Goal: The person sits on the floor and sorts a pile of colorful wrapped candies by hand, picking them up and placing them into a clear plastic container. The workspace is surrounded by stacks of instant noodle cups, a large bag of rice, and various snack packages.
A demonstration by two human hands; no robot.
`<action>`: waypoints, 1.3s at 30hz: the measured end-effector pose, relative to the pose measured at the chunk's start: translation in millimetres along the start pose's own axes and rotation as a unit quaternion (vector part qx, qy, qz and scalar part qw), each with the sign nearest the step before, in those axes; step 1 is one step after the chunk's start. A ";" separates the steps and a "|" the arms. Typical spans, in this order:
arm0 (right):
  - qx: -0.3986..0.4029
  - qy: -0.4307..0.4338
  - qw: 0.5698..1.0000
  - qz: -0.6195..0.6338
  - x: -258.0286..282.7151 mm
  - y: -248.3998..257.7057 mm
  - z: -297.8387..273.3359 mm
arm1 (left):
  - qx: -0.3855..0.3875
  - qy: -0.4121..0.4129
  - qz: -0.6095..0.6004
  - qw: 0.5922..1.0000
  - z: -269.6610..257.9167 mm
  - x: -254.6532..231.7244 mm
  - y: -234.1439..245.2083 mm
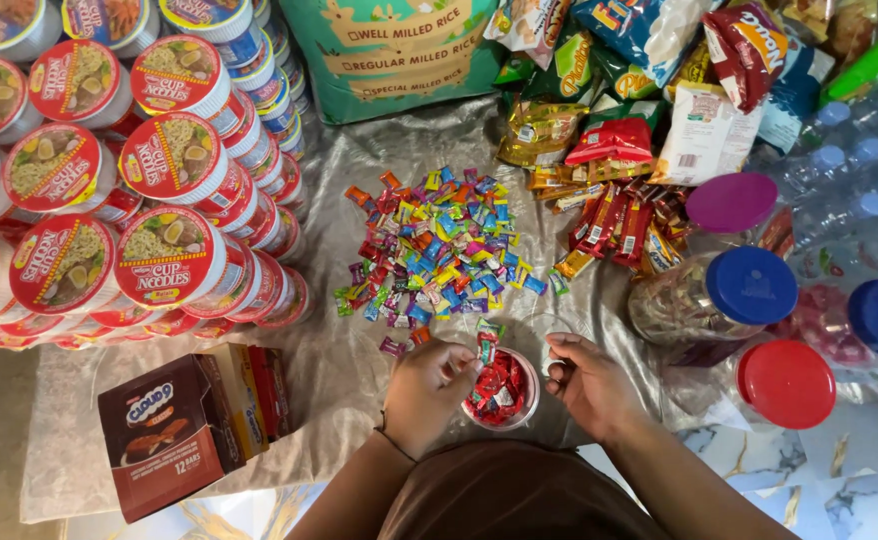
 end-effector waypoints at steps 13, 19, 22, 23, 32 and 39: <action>-0.025 0.018 0.999 0.036 -21.7 8.1 -24.9 | 0.086 -0.143 0.217 0.962 -14.4 -21.6 -14.3; -0.038 0.030 0.998 0.031 -31.8 8.2 -36.7 | 0.084 -0.146 0.195 0.966 -17.7 -17.8 -4.1; -0.041 0.035 0.998 0.041 -34.8 9.2 -36.8 | 0.056 -0.088 0.134 0.985 -14.2 -14.6 7.1; -0.046 0.037 0.997 0.042 -34.8 9.2 -36.5 | 0.032 -0.058 0.124 0.990 -12.6 -10.1 12.0; -0.024 0.074 0.997 0.012 -16.4 1.8 -17.8 | 0.013 0.113 0.296 0.948 2.8 111.6 47.5; 0.017 0.063 0.998 -0.022 6.0 -3.7 21.3 | 0.116 0.229 0.428 0.867 9.7 155.9 32.4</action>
Point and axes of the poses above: each hand's wrist, its own z-axis towards the middle knuckle, its own y-axis out of the back of the hand, x = y × z, the point moved 3 cm from there along z, towards the middle knuckle, and after that the axes turned 1 degree about y, right-handed, at the moved point
